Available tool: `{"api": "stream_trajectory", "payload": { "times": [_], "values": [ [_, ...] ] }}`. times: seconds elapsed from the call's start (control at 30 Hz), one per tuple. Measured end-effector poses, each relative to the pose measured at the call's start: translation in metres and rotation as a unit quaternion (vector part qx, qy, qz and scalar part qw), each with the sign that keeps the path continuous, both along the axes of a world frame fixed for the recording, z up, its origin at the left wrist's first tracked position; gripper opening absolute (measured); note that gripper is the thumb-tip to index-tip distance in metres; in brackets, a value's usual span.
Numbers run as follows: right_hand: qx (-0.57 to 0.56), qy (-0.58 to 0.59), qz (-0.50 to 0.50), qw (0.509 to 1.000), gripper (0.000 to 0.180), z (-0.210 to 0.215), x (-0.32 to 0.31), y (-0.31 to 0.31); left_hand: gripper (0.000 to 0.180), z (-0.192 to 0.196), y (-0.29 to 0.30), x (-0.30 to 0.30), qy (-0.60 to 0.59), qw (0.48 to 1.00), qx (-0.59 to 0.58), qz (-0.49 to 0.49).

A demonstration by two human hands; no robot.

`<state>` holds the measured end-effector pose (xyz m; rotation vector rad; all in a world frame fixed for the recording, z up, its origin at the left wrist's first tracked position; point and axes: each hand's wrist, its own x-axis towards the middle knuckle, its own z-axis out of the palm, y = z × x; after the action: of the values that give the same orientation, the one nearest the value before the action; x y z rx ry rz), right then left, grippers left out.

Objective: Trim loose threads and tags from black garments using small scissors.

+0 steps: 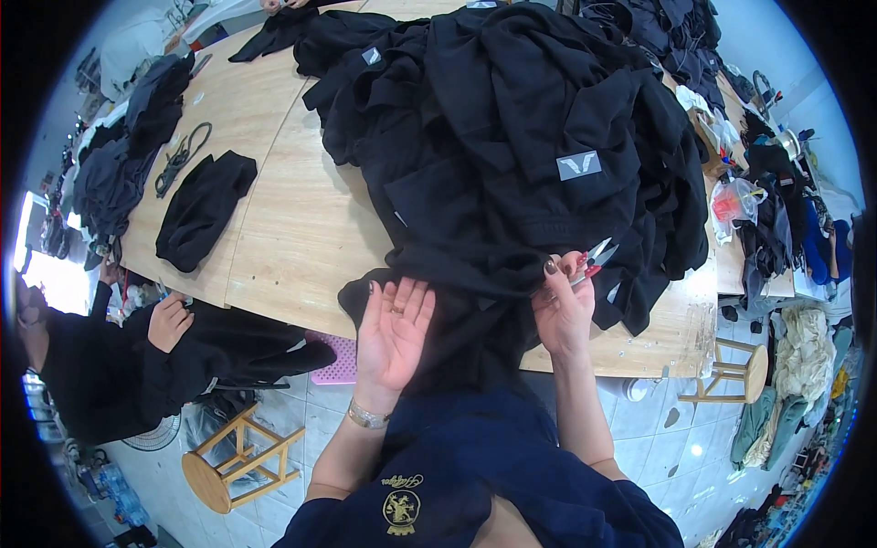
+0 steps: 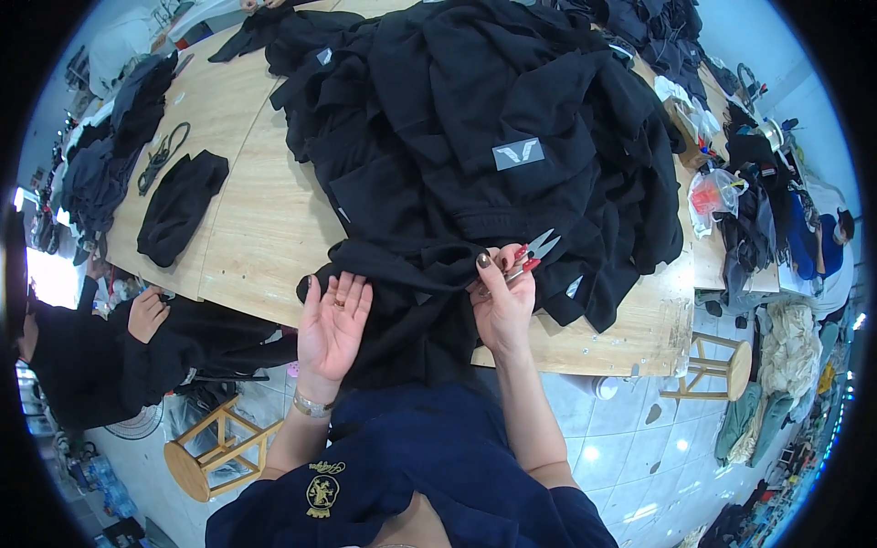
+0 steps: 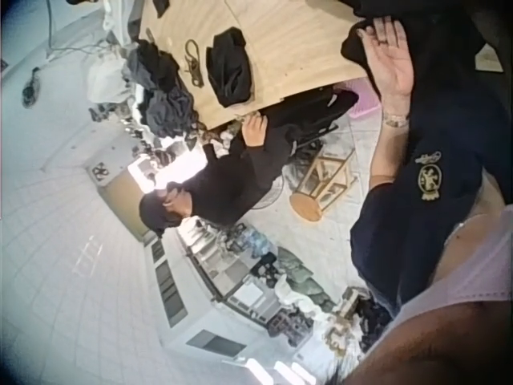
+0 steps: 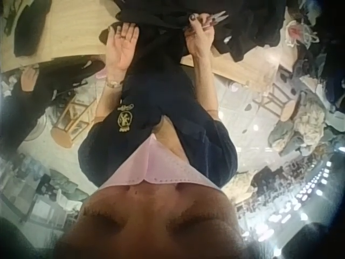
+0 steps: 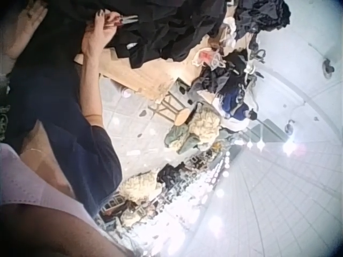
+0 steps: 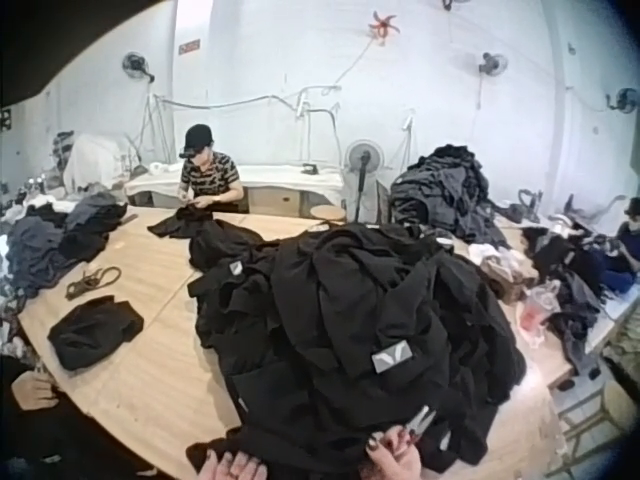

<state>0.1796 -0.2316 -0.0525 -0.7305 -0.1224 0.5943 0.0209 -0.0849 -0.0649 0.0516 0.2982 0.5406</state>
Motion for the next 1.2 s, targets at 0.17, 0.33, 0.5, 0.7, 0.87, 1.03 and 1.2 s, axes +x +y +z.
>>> {"api": "stream_trajectory", "payload": {
  "times": [0.17, 0.33, 0.5, 0.7, 0.87, 1.03, 1.2],
  "values": [
    [-0.065, -0.069, -0.005, 0.995, 0.027, 0.003, -0.005, 0.001, 0.021, 0.012, -0.014, 0.004, 0.148, 0.979, 0.033, -0.138],
    [-0.079, -0.158, 0.009, 0.984, 0.028, 0.005, -0.012, -0.002, 0.015, 0.011, -0.009, 0.023, 0.181, 0.949, 0.191, -0.175],
    [-0.208, -0.256, -0.009, 0.944, 0.028, 0.003, -0.008, -0.014, 0.010, 0.028, -0.012, 0.036, 0.186, 0.948, 0.239, -0.101],
    [-0.416, -0.397, -0.051, 0.817, 0.027, 0.035, -0.004, -0.011, 0.015, 0.033, -0.018, 0.035, 0.191, 0.920, 0.340, -0.032],
    [-0.271, -0.396, 0.033, 0.877, 0.017, 0.042, -0.015, 0.009, 0.019, 0.024, -0.020, 0.035, 0.186, 0.869, 0.458, 0.003],
    [-0.263, -0.447, 0.067, 0.853, 0.018, 0.042, -0.021, 0.026, 0.021, 0.034, -0.026, 0.036, 0.210, 0.840, 0.500, 0.002],
    [-0.209, -0.325, 0.039, 0.921, 0.025, 0.039, -0.021, 0.026, 0.021, 0.030, -0.023, 0.033, 0.173, 0.878, 0.447, -0.005]
  ]
}}
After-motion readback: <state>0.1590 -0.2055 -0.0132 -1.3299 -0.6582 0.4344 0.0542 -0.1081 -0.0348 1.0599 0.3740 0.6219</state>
